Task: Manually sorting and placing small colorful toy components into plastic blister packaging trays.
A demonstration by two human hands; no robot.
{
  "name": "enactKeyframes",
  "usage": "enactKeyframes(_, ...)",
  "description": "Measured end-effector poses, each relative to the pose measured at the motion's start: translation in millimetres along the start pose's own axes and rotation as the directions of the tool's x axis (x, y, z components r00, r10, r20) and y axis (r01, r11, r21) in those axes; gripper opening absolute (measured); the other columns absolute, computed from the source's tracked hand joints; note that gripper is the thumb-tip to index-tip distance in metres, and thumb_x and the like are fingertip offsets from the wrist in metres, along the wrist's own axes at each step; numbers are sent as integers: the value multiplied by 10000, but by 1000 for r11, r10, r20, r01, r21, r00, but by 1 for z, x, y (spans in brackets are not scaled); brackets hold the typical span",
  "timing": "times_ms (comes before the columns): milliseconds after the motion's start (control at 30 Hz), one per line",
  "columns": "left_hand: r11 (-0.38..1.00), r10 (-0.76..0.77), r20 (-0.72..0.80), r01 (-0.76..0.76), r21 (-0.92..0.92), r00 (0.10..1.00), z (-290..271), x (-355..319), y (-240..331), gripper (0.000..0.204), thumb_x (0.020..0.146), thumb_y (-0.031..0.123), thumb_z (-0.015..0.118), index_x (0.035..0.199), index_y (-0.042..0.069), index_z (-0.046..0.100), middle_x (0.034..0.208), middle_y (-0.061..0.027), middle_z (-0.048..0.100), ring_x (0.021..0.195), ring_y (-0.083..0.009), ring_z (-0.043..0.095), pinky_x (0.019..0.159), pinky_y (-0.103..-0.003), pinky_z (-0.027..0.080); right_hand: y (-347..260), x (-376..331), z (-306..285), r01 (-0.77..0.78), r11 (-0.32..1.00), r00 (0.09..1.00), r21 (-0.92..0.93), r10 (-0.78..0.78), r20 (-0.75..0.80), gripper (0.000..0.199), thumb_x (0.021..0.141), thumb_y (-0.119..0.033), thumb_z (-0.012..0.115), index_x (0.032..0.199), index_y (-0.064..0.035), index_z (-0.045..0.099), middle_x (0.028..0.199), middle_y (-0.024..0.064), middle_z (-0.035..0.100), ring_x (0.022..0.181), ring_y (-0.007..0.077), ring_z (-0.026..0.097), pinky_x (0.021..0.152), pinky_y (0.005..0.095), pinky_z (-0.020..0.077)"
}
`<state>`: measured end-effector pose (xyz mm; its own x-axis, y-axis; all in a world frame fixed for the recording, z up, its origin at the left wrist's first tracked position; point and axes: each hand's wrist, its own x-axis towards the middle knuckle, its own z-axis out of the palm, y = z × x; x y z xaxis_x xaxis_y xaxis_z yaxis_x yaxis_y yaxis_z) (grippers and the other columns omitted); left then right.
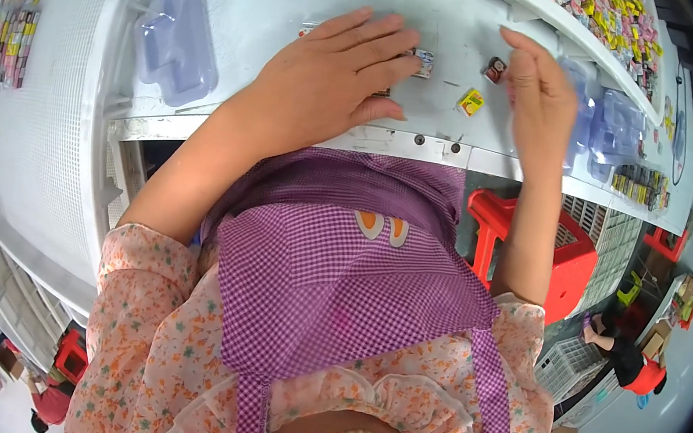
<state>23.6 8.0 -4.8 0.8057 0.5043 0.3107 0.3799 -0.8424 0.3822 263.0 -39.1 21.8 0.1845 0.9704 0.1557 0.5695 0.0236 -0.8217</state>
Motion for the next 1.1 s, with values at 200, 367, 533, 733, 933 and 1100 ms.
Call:
enactKeyframes(200, 999, -20, -29, 18, -48, 999, -2, 2, 2, 456, 875, 351, 597, 1280, 145, 553, 1333, -54, 536, 1289, -235, 445, 1118, -398, 303, 21, -6, 13, -34, 998, 990, 53, 41, -133, 163, 927, -159, 611, 1030, -75, 705, 870, 51, 664, 676, 100, 549, 645, 220, 465)
enactKeyframes(367, 1000, -18, 24, 18, 2, 1000, -3, 1, 2, 476, 899, 393, 548, 1313, 156, 535, 1352, -66, 521, 1321, -245, 409, 1132, -404, 276, 13, -8, 10, -15, 988, 996, 156, 28, -86, 241, 980, -117, 511, 1188, -68, 621, 1064, 54, 662, 848, 117, 622, 782, 221, 476)
enactKeyframes(533, 974, -41, 11, 43, -222, 999, -9, 2, -5, 501, 941, 418, 487, 1349, 127, 500, 1390, -77, 491, 1352, -274, 371, 1149, -423, 233, 11, -6, 10, 65, 970, 983, 233, -21, -184, 281, 977, -82, 494, 1246, -68, 573, 1137, 78, 651, 1032, 159, 630, 879, 257, 467)
enactKeyframes(733, 666, -255, -85, 112, -738, 963, -26, -5, -12, 497, 977, 383, 443, 1350, 58, 488, 1388, -125, 490, 1360, -314, 359, 1160, -429, 190, -20, -25, 35, 407, 854, 913, -325, -378, 150, 428, 889, -139, 597, 1296, -35, 515, 1296, 116, 557, 1247, 275, 494, 1045, 403, 381)
enactKeyframes(933, 991, -86, 34, 89, -99, 996, -31, -23, -10, 495, 951, 334, 494, 1371, 73, 471, 1433, -83, 450, 1382, -271, 331, 1161, -437, 190, -21, -36, 60, 543, 764, 829, -349, -423, 365, 621, 830, -312, 629, 1362, -47, 449, 1443, 125, 409, 1357, 319, 347, 1129, 458, 268)
enactKeyframes(1100, 986, -145, 63, 139, 88, 987, -24, -28, -4, 509, 908, 235, 566, 1389, 110, 455, 1436, -61, 445, 1378, -245, 334, 1162, -448, 188, -24, -34, 61, 547, 752, 821, -367, -399, 408, 624, 842, -308, 622, 1375, -44, 433, 1451, 122, 401, 1372, 311, 327, 1138, 457, 253)
